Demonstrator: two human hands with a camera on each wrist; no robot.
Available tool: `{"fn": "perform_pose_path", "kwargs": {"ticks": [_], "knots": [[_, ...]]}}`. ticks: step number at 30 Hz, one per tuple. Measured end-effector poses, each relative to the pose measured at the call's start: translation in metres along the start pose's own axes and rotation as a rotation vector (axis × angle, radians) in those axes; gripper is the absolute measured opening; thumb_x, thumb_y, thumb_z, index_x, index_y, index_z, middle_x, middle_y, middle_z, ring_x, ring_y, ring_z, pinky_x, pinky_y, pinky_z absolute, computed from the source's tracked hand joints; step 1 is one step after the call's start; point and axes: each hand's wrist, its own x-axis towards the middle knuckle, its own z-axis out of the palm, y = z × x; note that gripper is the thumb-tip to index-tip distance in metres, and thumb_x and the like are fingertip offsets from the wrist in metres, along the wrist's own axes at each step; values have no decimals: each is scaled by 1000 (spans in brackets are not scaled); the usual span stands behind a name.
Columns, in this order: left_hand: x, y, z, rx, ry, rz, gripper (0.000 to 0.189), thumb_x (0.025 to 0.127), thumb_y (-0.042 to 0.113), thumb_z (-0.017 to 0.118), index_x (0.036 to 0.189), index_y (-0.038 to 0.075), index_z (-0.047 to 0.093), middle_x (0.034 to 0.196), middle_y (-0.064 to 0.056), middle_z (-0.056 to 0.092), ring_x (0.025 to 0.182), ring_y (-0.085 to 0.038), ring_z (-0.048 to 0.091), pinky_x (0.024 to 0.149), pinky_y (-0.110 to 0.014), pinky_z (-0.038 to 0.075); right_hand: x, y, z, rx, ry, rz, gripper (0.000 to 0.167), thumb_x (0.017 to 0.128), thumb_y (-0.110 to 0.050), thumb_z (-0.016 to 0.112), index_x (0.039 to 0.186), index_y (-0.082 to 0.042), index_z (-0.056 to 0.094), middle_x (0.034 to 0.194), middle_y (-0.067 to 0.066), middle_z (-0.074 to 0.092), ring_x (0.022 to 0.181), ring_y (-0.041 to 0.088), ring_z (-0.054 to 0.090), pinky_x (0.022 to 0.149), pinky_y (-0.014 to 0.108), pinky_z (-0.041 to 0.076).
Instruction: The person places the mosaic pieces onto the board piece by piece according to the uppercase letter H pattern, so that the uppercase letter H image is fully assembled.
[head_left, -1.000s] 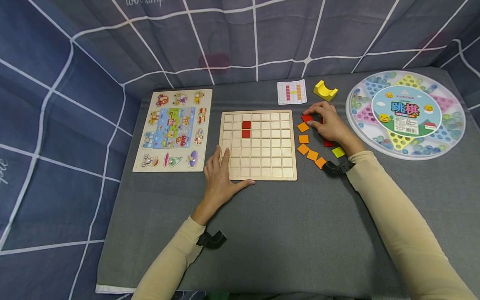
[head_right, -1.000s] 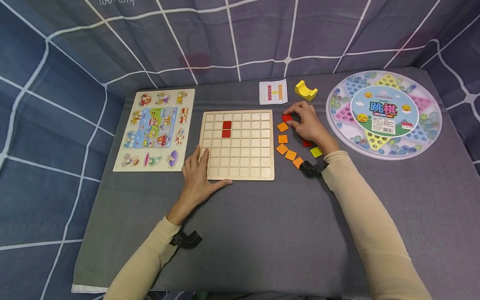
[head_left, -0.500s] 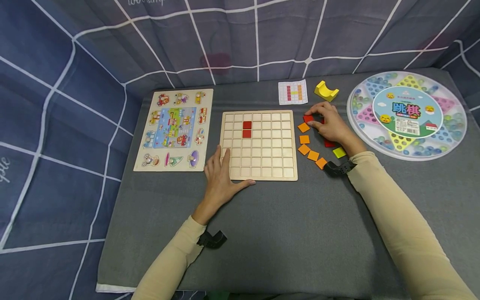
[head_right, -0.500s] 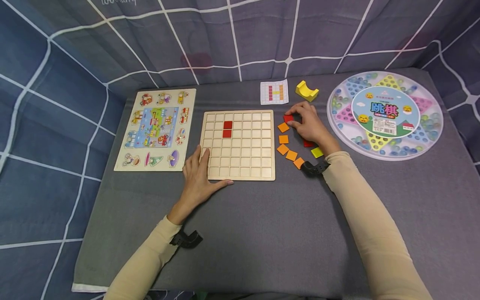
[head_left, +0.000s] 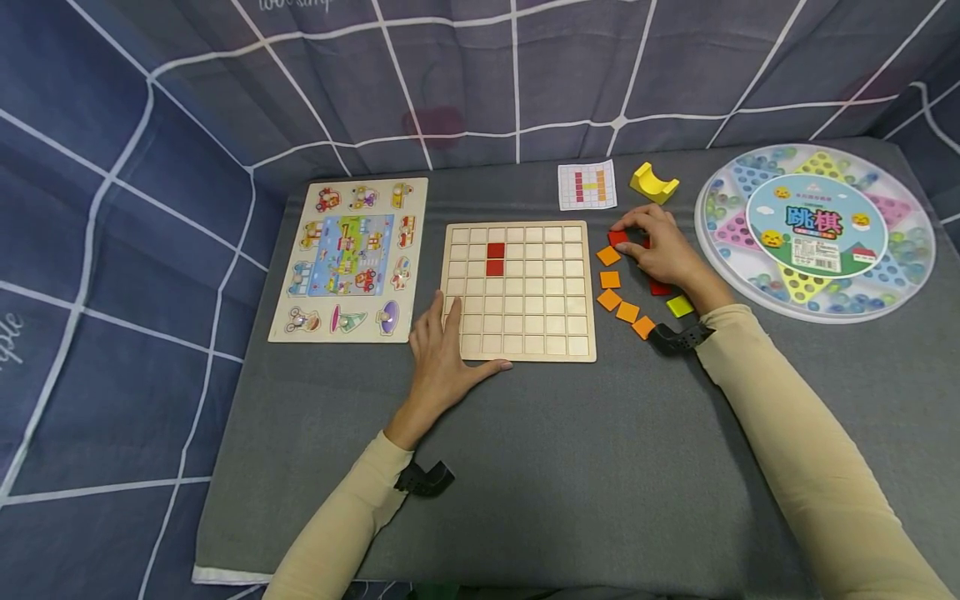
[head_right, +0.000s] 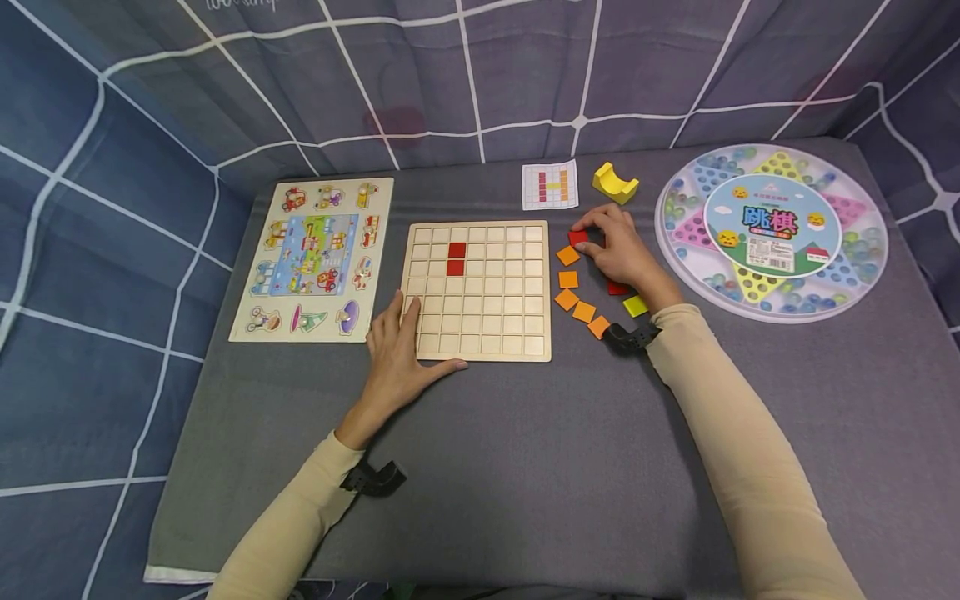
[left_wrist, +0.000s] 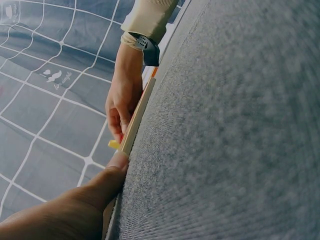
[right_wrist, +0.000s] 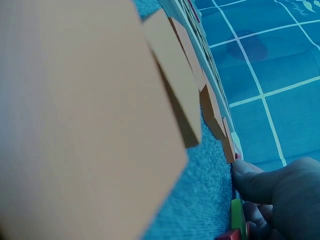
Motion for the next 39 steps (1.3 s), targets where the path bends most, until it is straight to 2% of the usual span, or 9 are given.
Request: {"fn": "perform_pose_path", "kwargs": {"ticks": [10, 18, 23, 28, 32, 39], "knots": [[0, 1, -2, 3, 6, 6, 122, 61, 58, 87, 151, 0, 31, 158, -26, 19, 139, -44, 23, 106, -62, 16, 0, -1, 0, -5, 7, -6, 26, 97, -9, 60, 121, 1, 61, 130, 22, 44, 121, 43, 34, 104, 58, 25], [0, 2, -1, 4, 8, 7, 122, 60, 59, 87, 151, -1, 31, 158, -26, 19, 139, -44, 23, 106, -61, 17, -3, -9, 0, -24, 48, -24, 27, 95, -13, 64, 120, -1, 63, 124, 22, 50, 118, 40, 38, 101, 55, 28], [-1, 0, -1, 8, 4, 3, 121, 61, 58, 87, 151, 0, 31, 158, -25, 19, 138, -44, 23, 106, -60, 18, -5, -26, 5, -32, 62, -72, 27, 92, -13, 69, 116, -2, 65, 122, 22, 53, 118, 39, 39, 103, 55, 25], [0, 0, -1, 9, 5, 0, 121, 61, 58, 87, 151, 0, 32, 159, -25, 19, 139, -44, 23, 106, -60, 17, -5, -50, 17, -44, 76, -153, 29, 86, -14, 76, 112, -3, 68, 119, 19, 56, 111, 37, 42, 94, 53, 24], [1, 0, -1, 20, 11, 4, 121, 60, 59, 87, 151, 0, 33, 158, -26, 20, 138, -44, 25, 105, -61, 18, -4, -72, 30, -51, 90, -201, 30, 83, -17, 79, 108, -6, 69, 116, 16, 59, 110, 35, 43, 89, 52, 23], [-1, 1, -2, 31, 12, 10, 121, 61, 60, 86, 151, 0, 32, 158, -26, 20, 138, -44, 25, 106, -60, 20, -5, -112, 60, -29, 80, -241, 26, 80, -21, 81, 103, -12, 72, 112, 10, 61, 112, 31, 45, 89, 52, 25]]}}
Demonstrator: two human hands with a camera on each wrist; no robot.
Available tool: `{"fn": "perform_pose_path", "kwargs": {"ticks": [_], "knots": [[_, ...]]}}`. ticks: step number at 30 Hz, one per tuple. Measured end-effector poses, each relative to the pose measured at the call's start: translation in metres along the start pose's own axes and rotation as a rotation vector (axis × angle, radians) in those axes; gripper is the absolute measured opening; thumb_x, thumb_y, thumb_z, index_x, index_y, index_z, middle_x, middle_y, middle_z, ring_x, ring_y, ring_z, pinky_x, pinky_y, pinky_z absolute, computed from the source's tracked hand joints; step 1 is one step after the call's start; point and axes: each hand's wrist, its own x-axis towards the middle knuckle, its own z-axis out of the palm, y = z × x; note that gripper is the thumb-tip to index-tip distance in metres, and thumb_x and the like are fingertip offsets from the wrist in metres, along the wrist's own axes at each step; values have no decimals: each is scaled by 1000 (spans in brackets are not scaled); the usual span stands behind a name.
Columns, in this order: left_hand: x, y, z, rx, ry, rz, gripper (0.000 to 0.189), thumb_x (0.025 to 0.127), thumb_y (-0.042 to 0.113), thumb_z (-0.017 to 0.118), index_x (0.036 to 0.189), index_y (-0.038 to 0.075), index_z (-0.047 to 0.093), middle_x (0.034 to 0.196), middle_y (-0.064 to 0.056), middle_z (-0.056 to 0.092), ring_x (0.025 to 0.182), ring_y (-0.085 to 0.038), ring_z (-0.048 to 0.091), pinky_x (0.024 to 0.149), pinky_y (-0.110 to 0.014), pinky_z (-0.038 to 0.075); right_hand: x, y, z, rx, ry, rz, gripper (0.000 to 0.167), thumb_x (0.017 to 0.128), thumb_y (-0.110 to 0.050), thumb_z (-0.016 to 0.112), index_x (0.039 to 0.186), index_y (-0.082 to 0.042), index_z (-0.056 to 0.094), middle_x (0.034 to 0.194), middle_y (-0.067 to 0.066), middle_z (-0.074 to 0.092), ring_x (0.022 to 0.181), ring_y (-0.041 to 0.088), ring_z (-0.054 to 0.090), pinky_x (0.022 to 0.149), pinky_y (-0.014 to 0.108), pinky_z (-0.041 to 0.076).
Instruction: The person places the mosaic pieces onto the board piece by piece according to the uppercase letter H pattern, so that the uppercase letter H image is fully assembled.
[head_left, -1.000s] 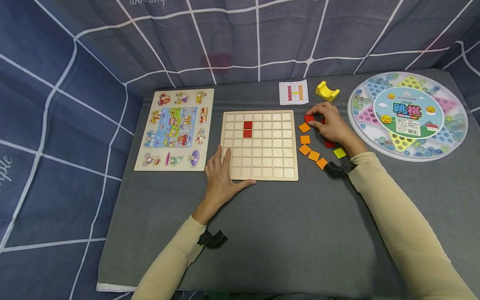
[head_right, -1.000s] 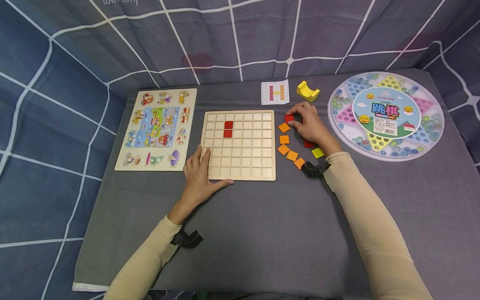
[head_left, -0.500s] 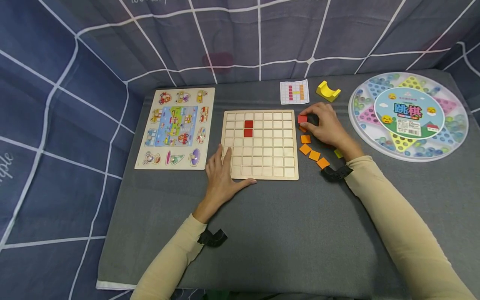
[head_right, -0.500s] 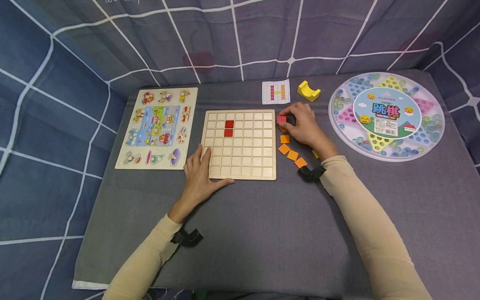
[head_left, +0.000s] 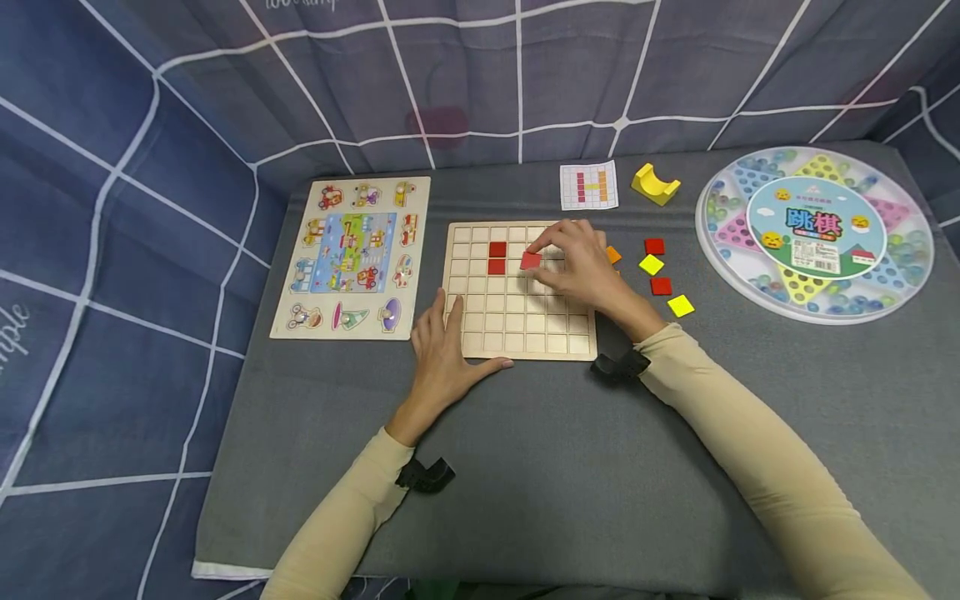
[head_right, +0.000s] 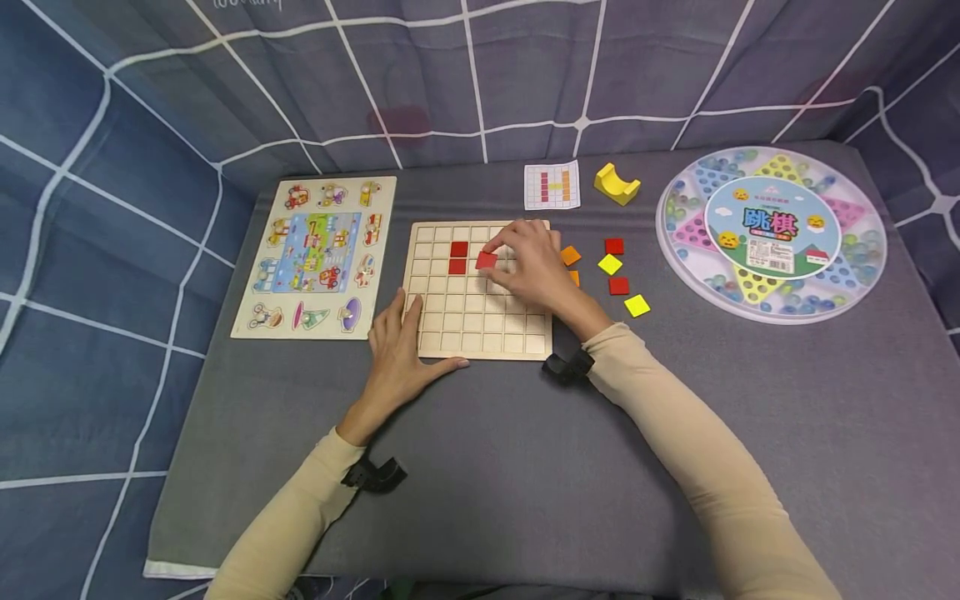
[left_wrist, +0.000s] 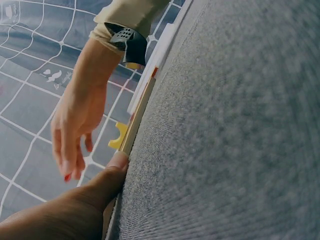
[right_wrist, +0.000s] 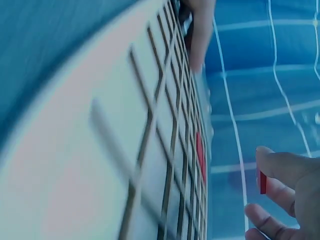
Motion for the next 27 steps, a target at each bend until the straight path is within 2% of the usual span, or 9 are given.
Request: {"fn": "perform_pose_path", "kwargs": {"ticks": [3, 7, 12, 27], "knots": [[0, 0, 0, 13, 1, -3, 120, 61, 61, 85, 151, 1, 33, 158, -25, 21, 137, -43, 27, 105, -59, 22, 3, -12, 12, 6, -23, -13, 27, 80, -25, 82, 102, -14, 73, 113, 8, 61, 114, 31, 45, 91, 52, 26], [0, 1, 1, 21, -18, -20, 121, 61, 63, 84, 152, 4, 31, 159, -23, 21, 138, -42, 26, 106, -58, 23, 7, -18, 25, 11, -63, 19, 29, 79, -30, 83, 102, -17, 73, 114, 5, 59, 113, 28, 43, 91, 50, 24], [1, 2, 1, 20, -46, -37, 121, 61, 65, 83, 153, 7, 29, 160, -21, 19, 140, -40, 24, 107, -56, 22, 10, -14, 36, 1, -104, 58, 32, 77, -35, 84, 103, -20, 74, 116, 3, 58, 110, 27, 42, 93, 48, 23], [1, 0, -1, 21, -33, -28, 121, 61, 64, 84, 153, 7, 29, 160, -21, 19, 139, -41, 25, 105, -57, 22, 14, -7, 50, -18, -120, 40, 28, 82, -35, 80, 104, -20, 73, 120, 7, 54, 113, 29, 41, 95, 50, 23]]}}
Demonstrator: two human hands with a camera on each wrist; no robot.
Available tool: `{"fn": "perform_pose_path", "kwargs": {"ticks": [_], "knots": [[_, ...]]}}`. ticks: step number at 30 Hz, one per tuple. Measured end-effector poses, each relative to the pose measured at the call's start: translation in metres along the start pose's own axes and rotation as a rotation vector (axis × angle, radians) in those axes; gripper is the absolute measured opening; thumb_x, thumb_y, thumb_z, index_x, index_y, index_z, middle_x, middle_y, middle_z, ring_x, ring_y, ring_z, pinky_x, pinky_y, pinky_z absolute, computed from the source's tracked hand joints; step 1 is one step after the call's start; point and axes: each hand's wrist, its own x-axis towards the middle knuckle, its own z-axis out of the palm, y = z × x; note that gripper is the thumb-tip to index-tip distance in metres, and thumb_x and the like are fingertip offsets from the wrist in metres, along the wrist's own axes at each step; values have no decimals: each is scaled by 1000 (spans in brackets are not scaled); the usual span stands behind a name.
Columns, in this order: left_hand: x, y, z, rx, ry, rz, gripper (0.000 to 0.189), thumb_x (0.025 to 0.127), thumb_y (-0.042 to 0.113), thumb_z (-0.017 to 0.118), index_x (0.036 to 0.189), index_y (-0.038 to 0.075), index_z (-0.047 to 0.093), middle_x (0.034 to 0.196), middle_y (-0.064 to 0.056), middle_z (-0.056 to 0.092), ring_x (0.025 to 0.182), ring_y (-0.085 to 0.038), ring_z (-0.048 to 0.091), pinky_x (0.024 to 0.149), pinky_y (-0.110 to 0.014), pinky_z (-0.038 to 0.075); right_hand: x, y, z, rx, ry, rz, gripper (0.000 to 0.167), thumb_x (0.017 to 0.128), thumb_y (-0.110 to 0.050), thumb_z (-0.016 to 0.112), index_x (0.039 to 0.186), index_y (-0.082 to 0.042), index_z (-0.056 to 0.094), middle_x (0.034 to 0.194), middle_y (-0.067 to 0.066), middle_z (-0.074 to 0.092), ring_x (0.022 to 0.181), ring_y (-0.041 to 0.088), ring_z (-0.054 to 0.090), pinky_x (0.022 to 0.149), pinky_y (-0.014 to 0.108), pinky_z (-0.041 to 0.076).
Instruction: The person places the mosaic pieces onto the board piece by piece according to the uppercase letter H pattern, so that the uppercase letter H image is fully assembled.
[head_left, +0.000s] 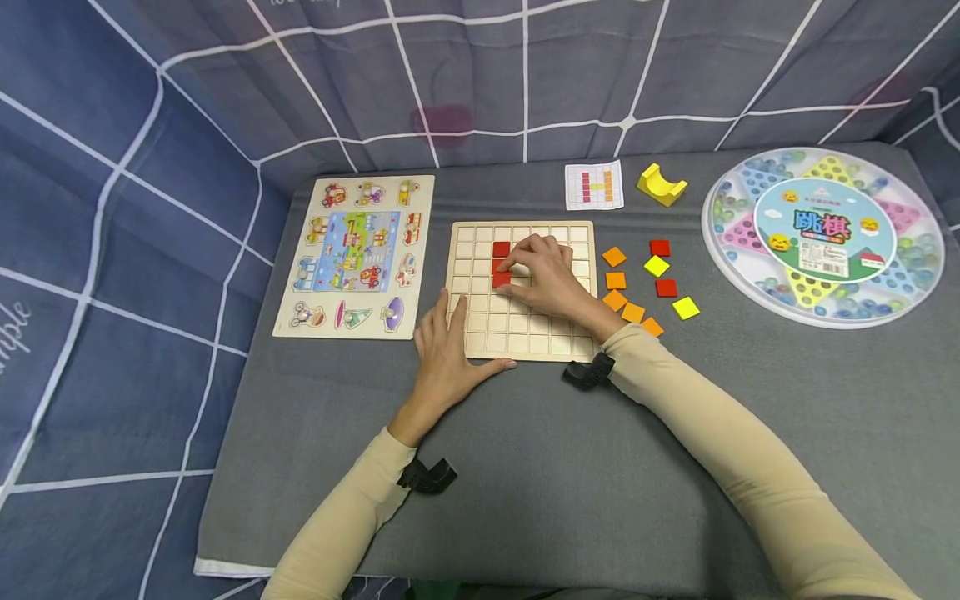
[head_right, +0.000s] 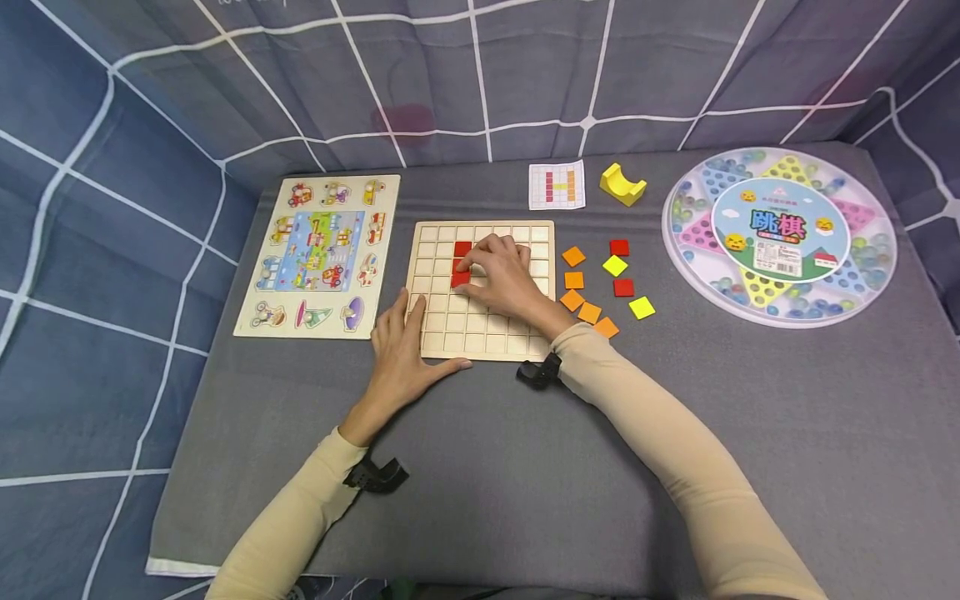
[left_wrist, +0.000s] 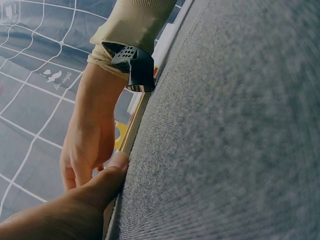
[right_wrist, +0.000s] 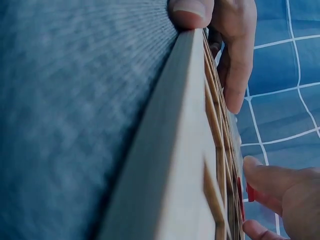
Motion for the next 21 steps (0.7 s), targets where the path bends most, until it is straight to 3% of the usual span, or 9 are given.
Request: {"fn": "perform_pose_path", "kwargs": {"ticks": [21], "knots": [[0, 1, -1, 4, -11, -14, 120, 62, 64, 83, 152, 6, 31, 160, -22, 18, 138, -41, 25, 106, -57, 22, -2, -3, 5, -29, 3, 13, 31, 78, -35, 83, 104, -22, 73, 120, 8, 50, 113, 29, 40, 95, 52, 21]]}}
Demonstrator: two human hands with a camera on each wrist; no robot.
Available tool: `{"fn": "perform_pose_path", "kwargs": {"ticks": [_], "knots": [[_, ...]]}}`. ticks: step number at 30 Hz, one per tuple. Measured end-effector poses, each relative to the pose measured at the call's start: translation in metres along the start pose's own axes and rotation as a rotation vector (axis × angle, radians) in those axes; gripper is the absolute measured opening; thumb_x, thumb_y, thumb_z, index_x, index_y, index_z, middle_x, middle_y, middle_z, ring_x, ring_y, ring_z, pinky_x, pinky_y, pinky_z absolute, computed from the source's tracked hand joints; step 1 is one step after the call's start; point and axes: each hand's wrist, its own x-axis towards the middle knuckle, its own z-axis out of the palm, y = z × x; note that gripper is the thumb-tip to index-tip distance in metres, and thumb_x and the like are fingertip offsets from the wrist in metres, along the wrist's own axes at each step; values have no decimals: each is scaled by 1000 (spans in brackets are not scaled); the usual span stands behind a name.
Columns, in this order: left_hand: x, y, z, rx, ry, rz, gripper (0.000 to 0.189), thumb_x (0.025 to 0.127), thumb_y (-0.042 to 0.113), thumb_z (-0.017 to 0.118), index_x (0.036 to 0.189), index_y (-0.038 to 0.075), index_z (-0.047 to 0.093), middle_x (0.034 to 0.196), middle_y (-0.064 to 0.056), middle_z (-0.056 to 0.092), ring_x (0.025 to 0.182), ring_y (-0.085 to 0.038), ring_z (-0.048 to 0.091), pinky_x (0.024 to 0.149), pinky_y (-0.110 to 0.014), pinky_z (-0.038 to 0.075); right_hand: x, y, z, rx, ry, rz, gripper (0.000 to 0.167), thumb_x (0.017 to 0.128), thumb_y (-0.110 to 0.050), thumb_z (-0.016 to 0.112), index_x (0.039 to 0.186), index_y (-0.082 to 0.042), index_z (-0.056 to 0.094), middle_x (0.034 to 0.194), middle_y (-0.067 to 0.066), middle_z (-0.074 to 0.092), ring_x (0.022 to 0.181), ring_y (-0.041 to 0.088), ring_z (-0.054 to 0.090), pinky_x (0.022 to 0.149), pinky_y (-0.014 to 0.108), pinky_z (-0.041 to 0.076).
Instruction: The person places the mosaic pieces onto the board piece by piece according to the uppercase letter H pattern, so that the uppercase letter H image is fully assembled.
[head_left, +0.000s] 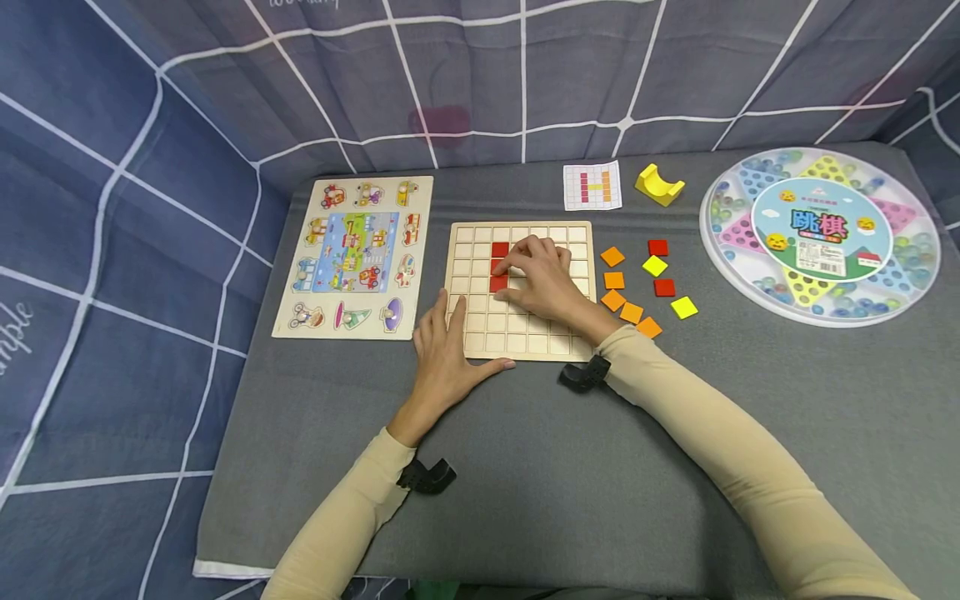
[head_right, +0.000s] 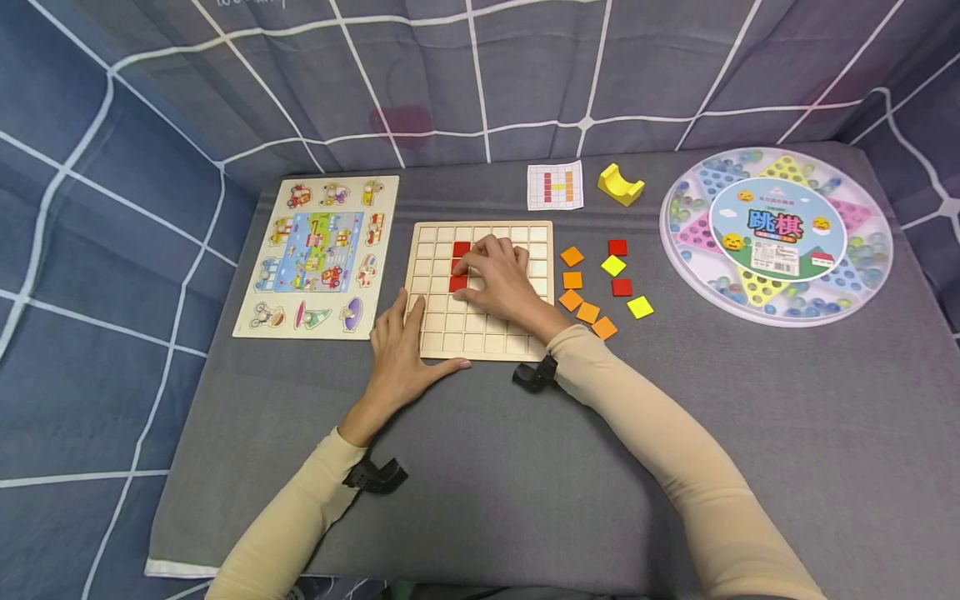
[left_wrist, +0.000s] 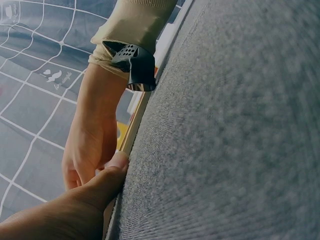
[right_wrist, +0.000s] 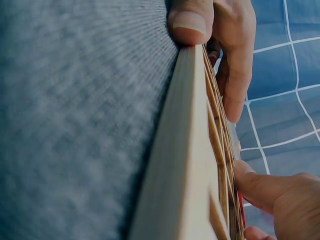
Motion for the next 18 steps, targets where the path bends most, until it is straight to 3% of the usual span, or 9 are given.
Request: {"fn": "perform_pose_path", "kwargs": {"ticks": [18], "knots": [[1, -1, 1, 0, -2, 3, 121, 62, 64, 83, 153, 5, 30, 160, -22, 17, 139, -41, 24, 106, -57, 21, 0, 3, 0, 12, -9, -18, 29, 79, -33, 83, 104, -23, 73, 121, 7, 50, 112, 29, 40, 94, 51, 21]]}}
